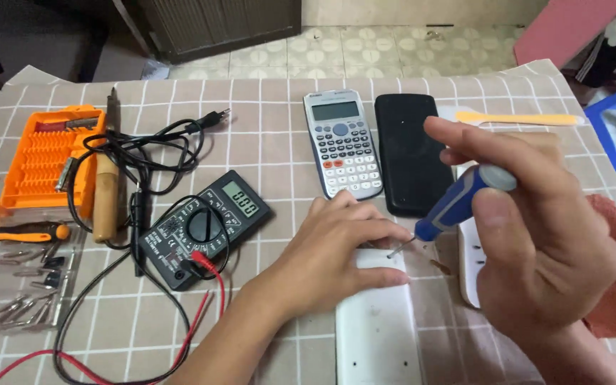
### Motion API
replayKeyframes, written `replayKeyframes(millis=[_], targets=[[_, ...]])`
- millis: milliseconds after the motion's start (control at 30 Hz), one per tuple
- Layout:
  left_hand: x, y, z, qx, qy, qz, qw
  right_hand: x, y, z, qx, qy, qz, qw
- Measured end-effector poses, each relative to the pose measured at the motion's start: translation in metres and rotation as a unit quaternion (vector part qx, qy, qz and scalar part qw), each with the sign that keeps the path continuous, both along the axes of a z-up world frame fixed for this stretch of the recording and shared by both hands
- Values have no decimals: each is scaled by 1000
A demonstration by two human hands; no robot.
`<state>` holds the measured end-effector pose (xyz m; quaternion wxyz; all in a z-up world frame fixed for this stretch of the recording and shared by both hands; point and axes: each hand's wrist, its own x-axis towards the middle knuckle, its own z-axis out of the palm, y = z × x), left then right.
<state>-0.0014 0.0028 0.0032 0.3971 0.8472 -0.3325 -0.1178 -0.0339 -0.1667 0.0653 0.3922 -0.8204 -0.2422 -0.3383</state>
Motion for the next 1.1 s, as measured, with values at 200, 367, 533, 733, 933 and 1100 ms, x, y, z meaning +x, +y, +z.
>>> replayKeyframes(millis=[200,367,533,733,933,1100], targets=[[0,-2,0,2,15,4,1000,9,-33,-26,-8,-78,-30,996],[-1,0,-2,-2,-3,5,1000,5,-29,-24,-42,-48,-36,997],[-1,0,-3,-5,-18,-2,1000,3,-27,-27,61,17,22,998],[-3,1,0,-15,7,3,1000,5,-18,-22,75,47,50,995],[-4,2,0,-19,-16,-3,1000,18,-40,-43,113,6,68,991],[-3,1,-3,-9,-38,-9,999,18,-43,-46,84,-11,26,996]])
